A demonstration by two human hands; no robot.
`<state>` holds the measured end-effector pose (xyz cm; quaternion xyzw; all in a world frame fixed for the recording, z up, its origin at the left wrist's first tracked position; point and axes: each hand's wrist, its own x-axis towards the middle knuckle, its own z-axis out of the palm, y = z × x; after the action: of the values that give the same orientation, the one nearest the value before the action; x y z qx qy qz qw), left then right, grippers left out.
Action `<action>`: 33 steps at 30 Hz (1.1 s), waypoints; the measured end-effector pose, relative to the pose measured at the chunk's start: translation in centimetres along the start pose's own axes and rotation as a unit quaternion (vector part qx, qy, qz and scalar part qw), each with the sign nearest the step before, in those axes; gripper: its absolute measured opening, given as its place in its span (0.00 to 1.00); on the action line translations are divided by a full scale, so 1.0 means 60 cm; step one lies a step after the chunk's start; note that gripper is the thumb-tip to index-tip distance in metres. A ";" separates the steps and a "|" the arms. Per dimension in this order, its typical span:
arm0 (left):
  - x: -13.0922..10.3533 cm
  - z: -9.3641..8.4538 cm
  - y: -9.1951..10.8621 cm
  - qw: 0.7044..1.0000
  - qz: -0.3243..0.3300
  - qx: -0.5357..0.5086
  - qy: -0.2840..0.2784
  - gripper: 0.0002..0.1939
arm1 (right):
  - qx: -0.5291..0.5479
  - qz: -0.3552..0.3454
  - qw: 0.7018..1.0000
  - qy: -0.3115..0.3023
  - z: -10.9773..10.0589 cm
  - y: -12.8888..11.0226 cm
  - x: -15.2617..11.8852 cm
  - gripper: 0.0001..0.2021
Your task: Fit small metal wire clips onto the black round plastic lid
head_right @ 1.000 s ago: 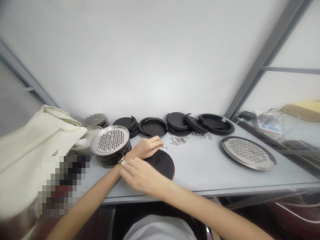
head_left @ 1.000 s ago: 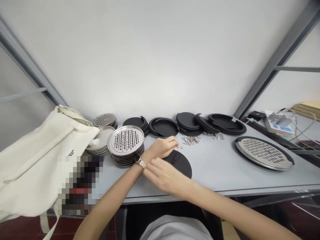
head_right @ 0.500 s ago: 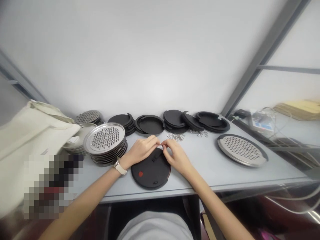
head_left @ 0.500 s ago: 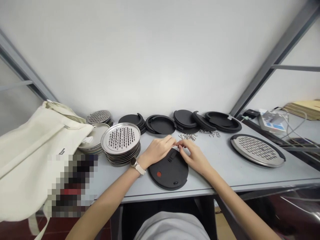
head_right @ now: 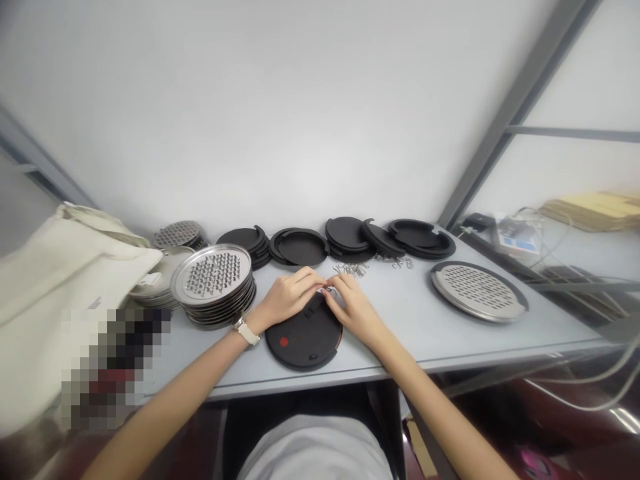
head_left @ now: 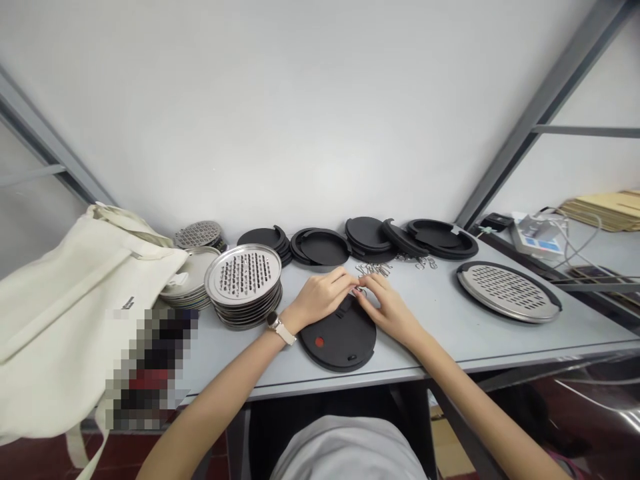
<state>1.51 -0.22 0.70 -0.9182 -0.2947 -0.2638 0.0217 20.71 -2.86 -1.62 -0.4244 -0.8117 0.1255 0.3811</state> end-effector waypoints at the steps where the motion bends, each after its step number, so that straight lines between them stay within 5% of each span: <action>1: 0.001 0.000 0.002 1.000 -0.003 -0.008 0.002 0.13 | -0.005 0.000 1.000 0.000 0.000 0.000 0.000 0.05; 6: 0.004 -0.002 0.011 0.999 -0.041 0.019 0.012 0.13 | -0.017 0.018 1.000 0.015 0.001 0.006 0.001 0.07; 16: 0.002 0.001 0.016 0.990 -0.028 0.064 -0.118 0.14 | -0.022 0.124 0.992 -0.025 0.003 0.015 -0.002 0.12; 33: 0.000 -0.005 0.014 0.987 0.011 -0.013 -0.157 0.12 | -0.035 0.121 0.986 -0.107 0.002 0.004 -0.003 0.14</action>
<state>1.83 -0.94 1.08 -0.9515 -0.2814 -0.1196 -0.0341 20.84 -2.84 -1.91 -0.5163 -0.7945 0.1872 0.2590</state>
